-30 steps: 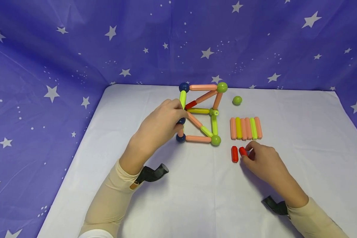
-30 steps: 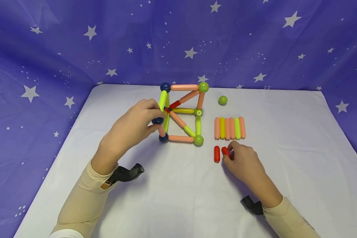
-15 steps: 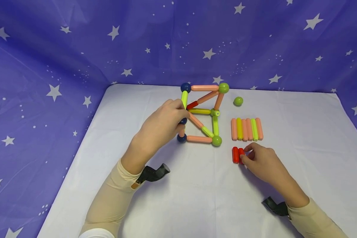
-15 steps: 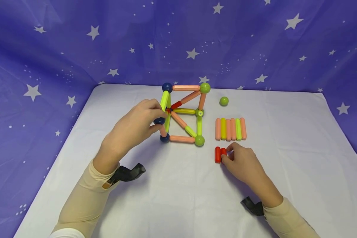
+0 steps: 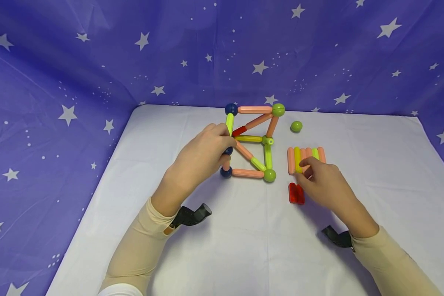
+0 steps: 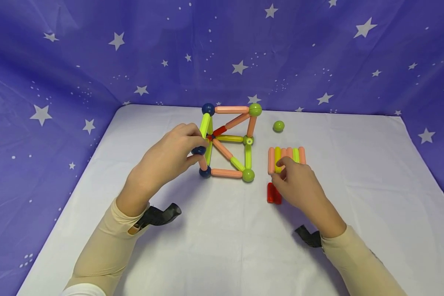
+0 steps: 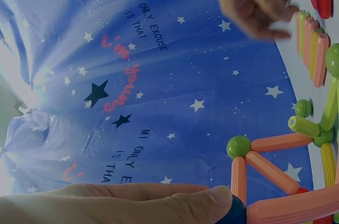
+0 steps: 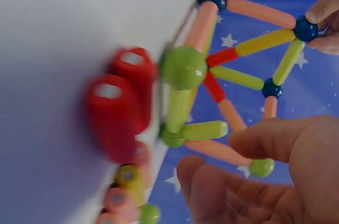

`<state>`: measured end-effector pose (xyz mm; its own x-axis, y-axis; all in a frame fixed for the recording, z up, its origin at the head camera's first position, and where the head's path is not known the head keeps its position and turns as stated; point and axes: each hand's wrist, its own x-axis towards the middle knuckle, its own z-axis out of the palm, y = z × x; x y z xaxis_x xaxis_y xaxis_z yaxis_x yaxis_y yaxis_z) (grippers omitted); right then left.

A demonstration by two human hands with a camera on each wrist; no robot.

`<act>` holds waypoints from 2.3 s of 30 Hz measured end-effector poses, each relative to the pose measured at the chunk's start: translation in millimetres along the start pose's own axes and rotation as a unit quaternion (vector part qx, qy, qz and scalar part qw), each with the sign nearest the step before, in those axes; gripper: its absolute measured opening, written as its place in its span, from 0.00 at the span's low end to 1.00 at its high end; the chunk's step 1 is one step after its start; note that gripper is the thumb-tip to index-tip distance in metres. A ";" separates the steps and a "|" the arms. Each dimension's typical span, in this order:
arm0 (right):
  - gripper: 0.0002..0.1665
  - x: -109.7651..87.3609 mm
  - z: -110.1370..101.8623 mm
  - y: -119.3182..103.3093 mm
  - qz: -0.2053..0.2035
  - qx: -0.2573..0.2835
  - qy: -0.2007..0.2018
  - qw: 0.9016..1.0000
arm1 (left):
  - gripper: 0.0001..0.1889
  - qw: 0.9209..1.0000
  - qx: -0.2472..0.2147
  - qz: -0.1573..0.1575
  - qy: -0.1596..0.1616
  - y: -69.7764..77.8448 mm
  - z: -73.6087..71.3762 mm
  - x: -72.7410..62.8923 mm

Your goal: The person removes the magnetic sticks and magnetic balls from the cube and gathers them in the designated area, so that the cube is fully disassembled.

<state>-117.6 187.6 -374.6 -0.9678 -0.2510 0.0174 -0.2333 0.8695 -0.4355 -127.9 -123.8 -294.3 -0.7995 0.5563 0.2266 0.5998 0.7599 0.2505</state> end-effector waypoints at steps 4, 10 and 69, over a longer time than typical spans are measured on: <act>0.20 27.3 -7.9 -17.3 -0.061 -0.016 -0.017 0.998 | 0.11 1.000 -0.003 0.001 -0.002 -1.0 0.8 -0.5; 0.28 70.6 -8.7 -39.4 -0.077 -0.063 -0.086 0.991 | 0.12 1.000 -0.009 0.006 -0.004 -0.1 1.9 0.6; 0.14 -30.2 5.3 39.0 0.077 0.029 -0.118 0.990 | 0.11 1.000 -0.006 0.010 -0.020 3.3 -2.4 0.2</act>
<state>-97.0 226.8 -396.8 -0.9412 -0.2155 -0.2603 -0.0724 0.8810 -0.4676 -126.0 -122.0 -291.2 -0.7874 0.5851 0.1943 0.6164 0.7438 0.2583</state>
